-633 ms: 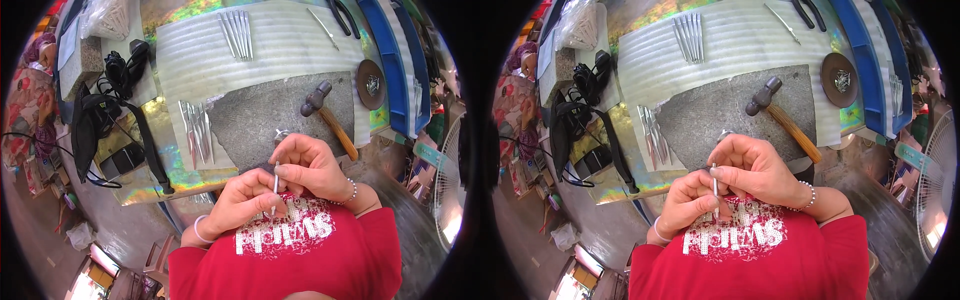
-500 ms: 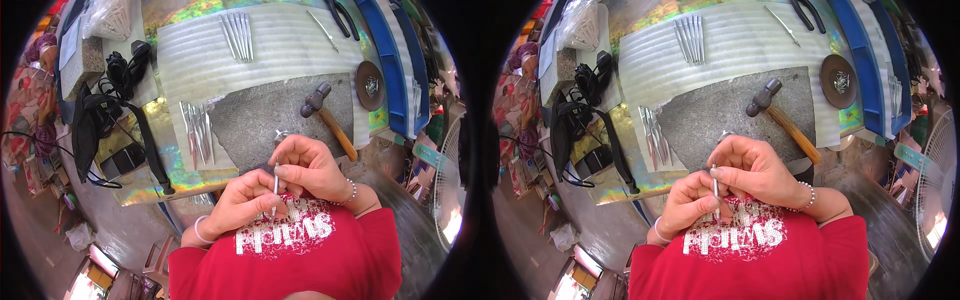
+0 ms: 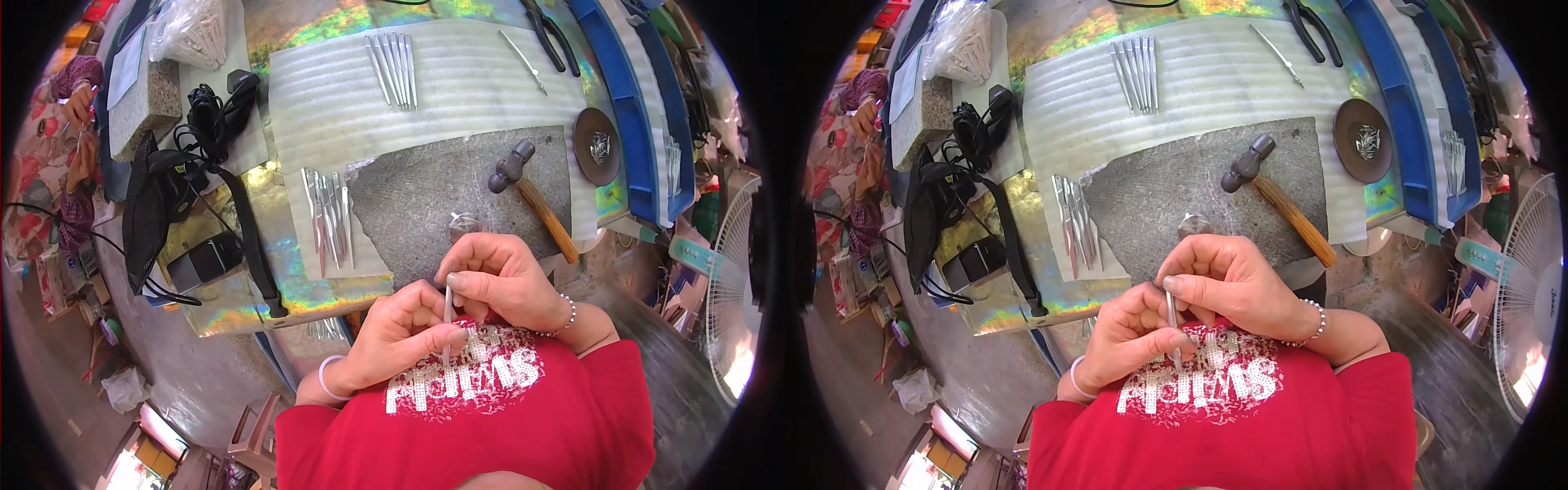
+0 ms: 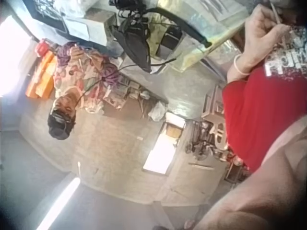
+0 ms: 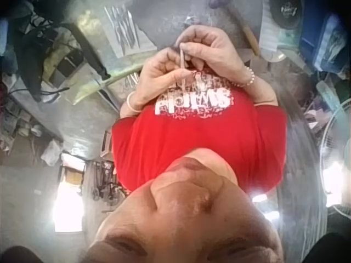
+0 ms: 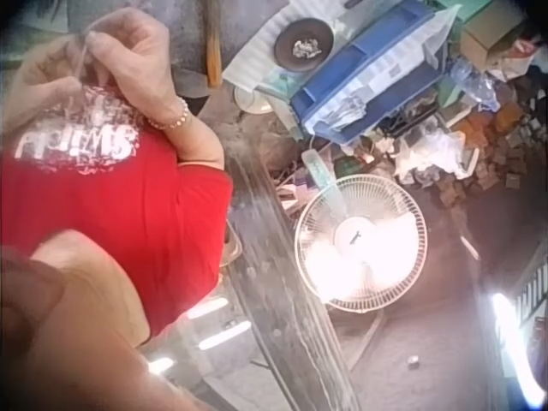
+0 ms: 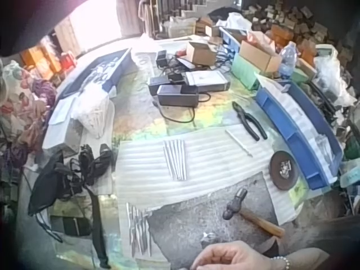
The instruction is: Shaping and hammering small metal components on a stone anvil block.
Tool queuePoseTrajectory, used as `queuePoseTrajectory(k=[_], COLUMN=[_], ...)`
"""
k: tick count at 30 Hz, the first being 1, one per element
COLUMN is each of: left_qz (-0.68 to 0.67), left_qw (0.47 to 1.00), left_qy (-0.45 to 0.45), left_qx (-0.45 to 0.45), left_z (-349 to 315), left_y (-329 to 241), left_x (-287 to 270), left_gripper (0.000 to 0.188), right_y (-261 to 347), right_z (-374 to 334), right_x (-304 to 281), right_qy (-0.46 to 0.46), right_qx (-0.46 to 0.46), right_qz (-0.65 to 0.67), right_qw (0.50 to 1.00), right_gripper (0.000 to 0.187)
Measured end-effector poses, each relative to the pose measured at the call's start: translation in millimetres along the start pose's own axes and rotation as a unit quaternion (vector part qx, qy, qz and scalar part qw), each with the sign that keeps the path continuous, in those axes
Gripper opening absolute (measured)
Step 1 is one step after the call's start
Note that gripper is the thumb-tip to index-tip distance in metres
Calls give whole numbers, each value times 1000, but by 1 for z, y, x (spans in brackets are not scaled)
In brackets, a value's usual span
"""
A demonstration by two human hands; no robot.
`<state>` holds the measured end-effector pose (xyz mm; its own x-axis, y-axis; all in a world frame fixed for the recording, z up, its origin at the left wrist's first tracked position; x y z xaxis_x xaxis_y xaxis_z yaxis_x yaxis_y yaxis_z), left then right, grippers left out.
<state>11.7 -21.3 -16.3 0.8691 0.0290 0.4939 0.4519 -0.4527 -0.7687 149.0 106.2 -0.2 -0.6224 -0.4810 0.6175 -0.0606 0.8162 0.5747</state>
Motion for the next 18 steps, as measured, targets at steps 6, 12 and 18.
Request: queuePoseTrajectory(k=[6,12,18], left_qz=[-35,-5,29], left_qw=[999,1000,999], left_qy=[-1,-4,-6], left_qx=[-6,1,16], left_z=[-1,-2,-2], left_y=[-5,-1,0], left_x=[2,0,0], left_gripper=[15,15,15], right_y=[-2,-2,-1], right_z=[1,0,0], right_x=[1,5,8], right_qy=[3,-2,-1], right_qx=[18,18,20], right_qz=[29,30,29], right_qw=[999,999,999], right_gripper=[10,11,12])
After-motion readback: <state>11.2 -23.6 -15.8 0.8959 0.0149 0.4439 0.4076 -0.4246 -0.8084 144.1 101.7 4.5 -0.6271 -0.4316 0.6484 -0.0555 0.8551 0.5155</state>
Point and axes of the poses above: each hand's wrist, its own z-axis towards the middle knuckle, its own x-axis out of the palm, y = z × x, the point moved 1 cm from there along z, towards the middle knuckle, and after that the axes turned 8 degrees about z, right-handed, at the moved point
